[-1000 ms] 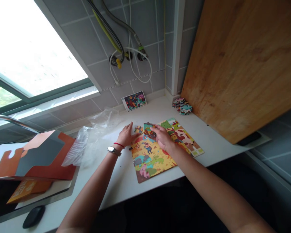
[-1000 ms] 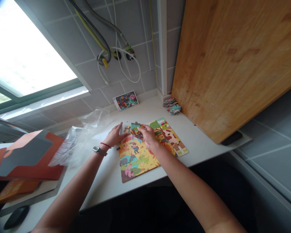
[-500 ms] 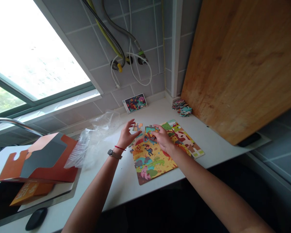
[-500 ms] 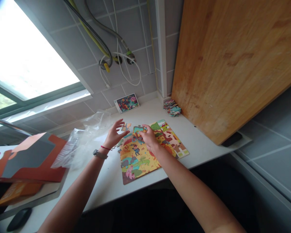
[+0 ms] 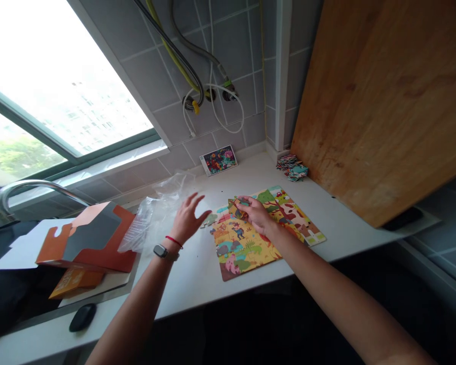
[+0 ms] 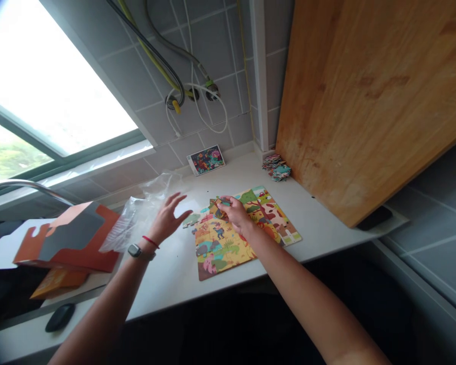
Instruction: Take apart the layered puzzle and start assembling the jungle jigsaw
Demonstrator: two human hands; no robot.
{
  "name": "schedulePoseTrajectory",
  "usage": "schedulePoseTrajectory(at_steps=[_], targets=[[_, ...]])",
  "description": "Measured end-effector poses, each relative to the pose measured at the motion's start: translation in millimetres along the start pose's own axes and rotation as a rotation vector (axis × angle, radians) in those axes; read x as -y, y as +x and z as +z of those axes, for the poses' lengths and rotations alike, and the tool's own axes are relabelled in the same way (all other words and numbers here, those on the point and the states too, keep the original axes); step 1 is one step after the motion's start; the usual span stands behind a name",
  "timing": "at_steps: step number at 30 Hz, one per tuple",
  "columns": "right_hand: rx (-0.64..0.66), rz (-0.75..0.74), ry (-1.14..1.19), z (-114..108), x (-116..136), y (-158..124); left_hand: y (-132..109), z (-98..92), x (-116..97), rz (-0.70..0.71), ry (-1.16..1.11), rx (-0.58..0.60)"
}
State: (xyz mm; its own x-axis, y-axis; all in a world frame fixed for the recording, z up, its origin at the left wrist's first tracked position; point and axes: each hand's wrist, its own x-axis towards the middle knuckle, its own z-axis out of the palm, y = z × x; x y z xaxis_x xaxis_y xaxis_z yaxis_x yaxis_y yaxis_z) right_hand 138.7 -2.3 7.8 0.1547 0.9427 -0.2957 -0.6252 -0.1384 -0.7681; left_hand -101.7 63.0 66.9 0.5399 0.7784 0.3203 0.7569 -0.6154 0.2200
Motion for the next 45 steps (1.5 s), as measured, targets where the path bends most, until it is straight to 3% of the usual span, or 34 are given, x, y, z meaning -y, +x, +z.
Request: schedulePoseTrajectory(at_steps=[3,6,8,10,12,16,18,20,24,29,32,35,37,40,42,45], targets=[[0.002,-0.017,-0.001,-1,0,2,5,-33.2,55,-0.237,0.366,-0.06],[0.026,0.004,-0.012,-1,0,2,7,-54.6,100,-0.477,0.458,0.138],[0.033,0.014,-0.015,-1,0,1,5,-60.5,117,-0.496,0.44,0.247],[0.029,0.009,-0.01,-1,0,1,2,-62.5,121,-0.45,0.421,0.259],[0.024,0.001,-0.005,-2,0,1,-2,-63.5,113,-0.349,0.396,0.223],[0.036,-0.018,0.001,-3,-1,2,-11,-68.6,79,0.087,0.259,0.068],[0.036,-0.024,0.007,-3,1,1,-16,-71.0,59,0.208,0.167,-0.002],[0.047,-0.026,0.019,-2,5,-2,-22,-70.2,41,0.213,0.087,-0.027],[0.176,-0.025,-0.011,-1,15,-14,-42,-53.3,16,0.163,0.03,0.072],[0.46,0.061,-0.224,4,15,-28,-73,-23.2,-15,0.194,-0.046,-0.031],[0.533,0.094,-0.4,25,14,-28,-85,-16.5,-27,0.233,-0.075,-0.069],[0.525,0.121,-0.542,63,15,-22,-90,-19.4,-26,0.253,-0.061,-0.113],[0.418,0.126,-0.601,91,14,-16,-91,-24.6,-21,0.241,-0.039,-0.172],[0.359,0.183,-0.548,121,14,-13,-94,-33.6,-9,0.2,0.011,-0.242],[0.369,0.195,-0.573,129,13,-15,-96,-38.7,-1,0.163,0.058,-0.261],[0.382,0.126,-0.712,120,15,-19,-98,-43.1,8,0.091,0.123,-0.291]])
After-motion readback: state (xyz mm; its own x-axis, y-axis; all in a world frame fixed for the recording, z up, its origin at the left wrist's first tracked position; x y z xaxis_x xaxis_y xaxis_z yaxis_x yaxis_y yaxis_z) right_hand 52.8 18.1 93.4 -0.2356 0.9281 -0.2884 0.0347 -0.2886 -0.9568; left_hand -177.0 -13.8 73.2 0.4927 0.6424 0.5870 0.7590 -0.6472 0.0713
